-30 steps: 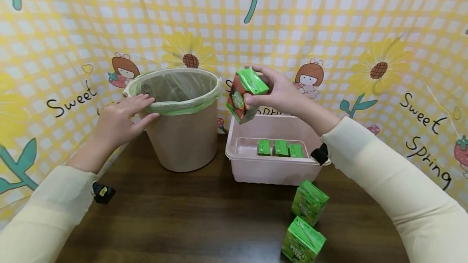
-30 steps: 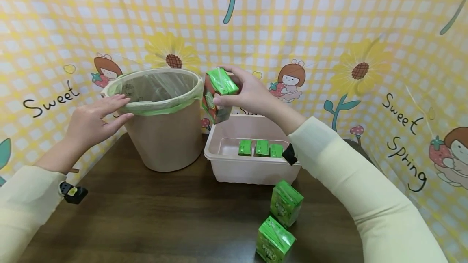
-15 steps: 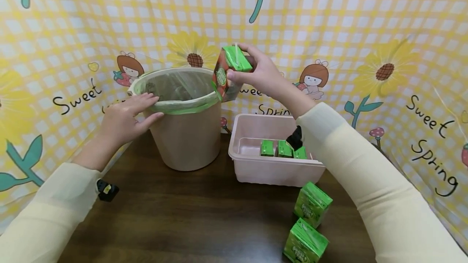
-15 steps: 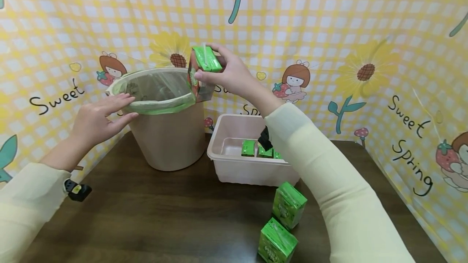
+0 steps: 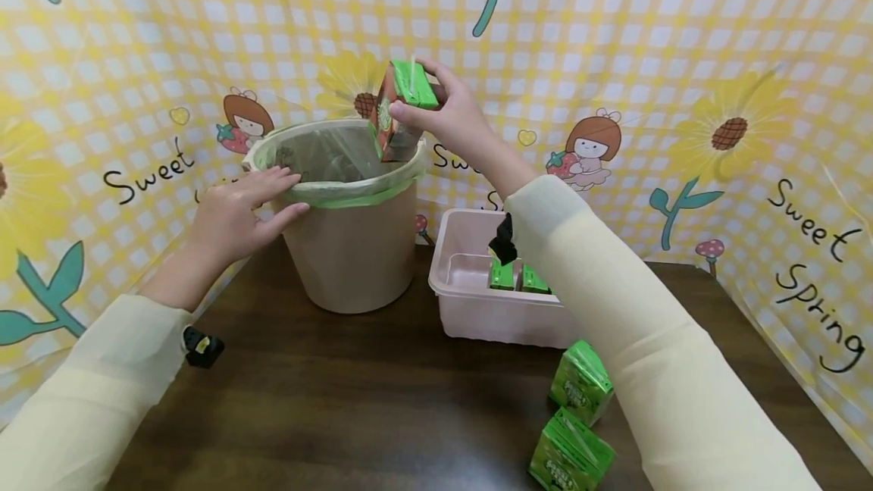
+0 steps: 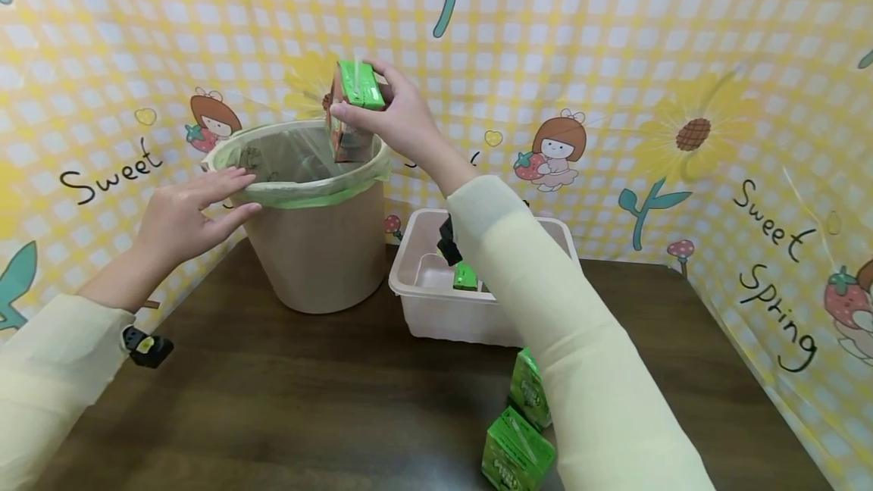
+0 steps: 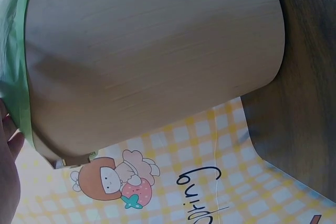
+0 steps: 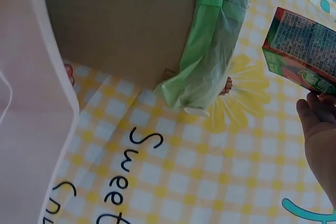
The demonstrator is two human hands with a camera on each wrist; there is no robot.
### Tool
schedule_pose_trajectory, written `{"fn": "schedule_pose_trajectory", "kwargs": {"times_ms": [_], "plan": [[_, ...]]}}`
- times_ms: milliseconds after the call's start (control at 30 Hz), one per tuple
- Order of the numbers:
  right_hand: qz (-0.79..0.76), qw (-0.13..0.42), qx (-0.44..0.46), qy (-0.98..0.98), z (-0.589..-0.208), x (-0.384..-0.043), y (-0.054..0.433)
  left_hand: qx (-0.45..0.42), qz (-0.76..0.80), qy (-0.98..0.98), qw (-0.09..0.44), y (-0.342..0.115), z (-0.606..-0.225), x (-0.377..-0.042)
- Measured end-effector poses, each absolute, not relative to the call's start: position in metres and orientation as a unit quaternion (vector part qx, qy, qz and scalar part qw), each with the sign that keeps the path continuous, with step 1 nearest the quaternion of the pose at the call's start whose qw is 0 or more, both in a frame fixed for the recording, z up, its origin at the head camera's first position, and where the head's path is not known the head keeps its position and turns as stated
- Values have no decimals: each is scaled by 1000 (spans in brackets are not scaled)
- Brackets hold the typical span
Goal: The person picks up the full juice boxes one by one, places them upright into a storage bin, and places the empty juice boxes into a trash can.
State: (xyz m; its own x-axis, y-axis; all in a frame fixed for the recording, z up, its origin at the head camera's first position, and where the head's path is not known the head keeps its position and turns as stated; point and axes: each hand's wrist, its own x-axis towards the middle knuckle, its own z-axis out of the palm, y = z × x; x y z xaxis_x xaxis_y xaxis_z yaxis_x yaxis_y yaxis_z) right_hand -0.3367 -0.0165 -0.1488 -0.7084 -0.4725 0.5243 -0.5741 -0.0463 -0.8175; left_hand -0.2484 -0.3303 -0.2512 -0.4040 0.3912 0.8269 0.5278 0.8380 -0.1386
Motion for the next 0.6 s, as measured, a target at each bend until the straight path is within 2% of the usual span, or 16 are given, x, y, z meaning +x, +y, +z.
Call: {"fn": "schedule_pose_trajectory", "kwargs": {"times_ms": [600], "plan": [[658, 17, 347, -668, -163, -351, -64, -265, -61, -847, 457, -332, -248, -250]]}}
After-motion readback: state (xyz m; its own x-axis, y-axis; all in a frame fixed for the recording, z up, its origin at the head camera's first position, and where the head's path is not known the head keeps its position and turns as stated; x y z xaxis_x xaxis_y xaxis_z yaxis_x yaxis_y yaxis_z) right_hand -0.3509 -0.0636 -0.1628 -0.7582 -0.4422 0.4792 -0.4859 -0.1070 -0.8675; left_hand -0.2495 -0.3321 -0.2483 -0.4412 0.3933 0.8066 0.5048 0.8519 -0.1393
